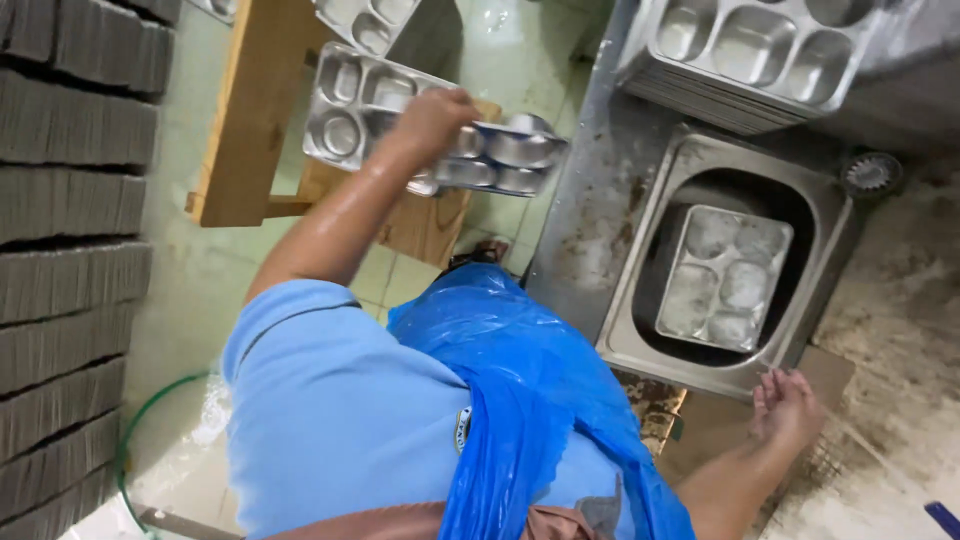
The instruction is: Rinsing metal food trays with a water hose and stacking them in a production facility.
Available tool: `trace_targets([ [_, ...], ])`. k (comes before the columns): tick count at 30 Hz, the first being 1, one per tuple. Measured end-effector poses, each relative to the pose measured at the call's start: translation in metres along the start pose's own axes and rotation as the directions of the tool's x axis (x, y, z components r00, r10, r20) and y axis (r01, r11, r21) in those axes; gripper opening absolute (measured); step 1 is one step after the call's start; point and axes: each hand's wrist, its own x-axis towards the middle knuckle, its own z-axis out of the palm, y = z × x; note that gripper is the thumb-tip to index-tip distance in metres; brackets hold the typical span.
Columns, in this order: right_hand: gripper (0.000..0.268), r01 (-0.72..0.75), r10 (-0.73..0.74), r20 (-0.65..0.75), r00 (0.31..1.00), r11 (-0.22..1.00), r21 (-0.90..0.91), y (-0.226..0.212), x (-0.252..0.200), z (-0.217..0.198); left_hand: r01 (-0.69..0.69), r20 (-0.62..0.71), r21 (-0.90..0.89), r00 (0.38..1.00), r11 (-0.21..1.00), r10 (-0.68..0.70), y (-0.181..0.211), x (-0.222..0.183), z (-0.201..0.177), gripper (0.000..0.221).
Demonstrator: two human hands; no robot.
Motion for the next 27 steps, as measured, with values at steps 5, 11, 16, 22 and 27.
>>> trace_targets([
  [5, 0.016, -0.007, 0.007, -0.039, 0.999, 1.000, -0.004, -0.023, -0.033, 0.027, 0.436, 0.357, 0.314, 0.769, 0.844, -0.530, -0.082, -0.037, -0.050, 0.003],
  [11, 0.027, 0.053, -0.053, -0.006, 0.999, 0.998, 0.023, -0.029, -0.044, 0.034, 0.281, 0.507, 0.469, 0.691, 0.837, -0.516, -0.145, -0.060, -0.021, 0.016],
  [16, 0.016, 0.033, -0.040, -0.086, 0.995, 0.996, -0.079, -0.033, -0.054, 0.030, 0.610, 0.241, 0.380, 0.661, 0.696, -0.711, -0.172, -0.111, -0.014, 0.020],
  [22, 0.015, 0.032, -0.038, -0.112, 0.993, 0.998, -0.050, -0.026, -0.070, 0.039, 0.988, -0.115, -0.098, 0.109, 0.121, -0.987, -0.130, -0.221, 0.062, 0.036],
  [27, 0.016, 0.000, -0.004, -0.086, 0.996, 0.999, -0.041, -0.024, -0.061, 0.038, 0.511, 0.018, -0.757, -0.608, -0.408, -0.794, -0.039, -0.189, 0.084, 0.032],
])
